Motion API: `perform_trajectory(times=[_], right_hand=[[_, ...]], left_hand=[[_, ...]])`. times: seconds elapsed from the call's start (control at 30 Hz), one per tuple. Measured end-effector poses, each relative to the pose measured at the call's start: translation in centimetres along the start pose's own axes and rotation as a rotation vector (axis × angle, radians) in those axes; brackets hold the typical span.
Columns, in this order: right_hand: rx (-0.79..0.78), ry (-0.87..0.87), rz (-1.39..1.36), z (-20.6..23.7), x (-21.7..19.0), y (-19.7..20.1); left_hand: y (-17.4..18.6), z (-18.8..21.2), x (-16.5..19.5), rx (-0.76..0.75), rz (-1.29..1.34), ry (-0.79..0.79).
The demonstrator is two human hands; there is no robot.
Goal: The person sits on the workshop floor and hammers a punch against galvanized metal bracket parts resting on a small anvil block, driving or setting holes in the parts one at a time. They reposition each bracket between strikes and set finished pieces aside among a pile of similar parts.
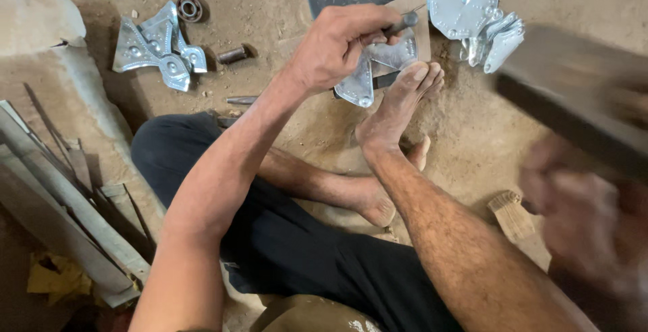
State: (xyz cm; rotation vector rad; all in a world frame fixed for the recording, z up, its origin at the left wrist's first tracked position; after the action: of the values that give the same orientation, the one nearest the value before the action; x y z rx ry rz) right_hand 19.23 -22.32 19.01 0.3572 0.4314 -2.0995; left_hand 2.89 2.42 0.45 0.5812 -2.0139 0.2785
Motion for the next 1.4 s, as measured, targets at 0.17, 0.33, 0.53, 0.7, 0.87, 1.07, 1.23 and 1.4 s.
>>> perform_trajectory(times=[0.17, 0.33, 0.53, 0.7, 0.87, 1.07, 1.23, 1.4], right_hand=[[0.387, 0.689, 0.599, -1.1, 1.9, -0.5], [0.558, 0.540, 1.076, -7.8, 1.1, 1.8], [0.203, 0.802, 0.394, -1.8, 0.3, 0.0], [0.447, 0.517, 0.722, -4.9, -0.7, -2.8], [0.112, 0.533, -0.132, -5.9, 1.5, -3.9], [0.180, 0.536, 0.258, -4.6, 5.2, -2.6], [0.225, 0.584, 0.108, -4.9, 5.5, -1.7], [0.196, 0.580, 0.113, -4.7, 5.3, -2.0]], left_hand=[[-0.2, 0.1, -0.2, -0.010, -0.012, -0.014], [-0.4, -0.1, 0.0, -0.014, -0.100, 0.011], [-0.3, -0.2, 0.1, 0.070, -0.063, -0.022], [-0.8, 0.3, -0.3, 0.067, -0.153, 0.004], [-0.4, -0.5, -1.0, 0.304, 0.240, 0.127], [-0.9, 1.6, 2.8, 0.334, -0.665, 0.336], [-3.1, 2.9, 3.3, 0.122, -0.927, 0.403], [-0.7, 1.6, 0.9, -0.207, -0.680, 0.166]])
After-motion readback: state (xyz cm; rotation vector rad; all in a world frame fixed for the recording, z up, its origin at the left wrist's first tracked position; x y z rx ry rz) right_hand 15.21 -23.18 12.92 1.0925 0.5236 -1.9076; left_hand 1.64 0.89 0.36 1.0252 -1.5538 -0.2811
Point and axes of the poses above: each hand's wrist, its own z-axis away from the middle knuckle, its own y-axis out of the back of the hand, x = y × z, the point moved 4 cm from there along -z, towards the middle knuckle, and after that the axes turned 8 degrees about -y, right-handed, at the moved point
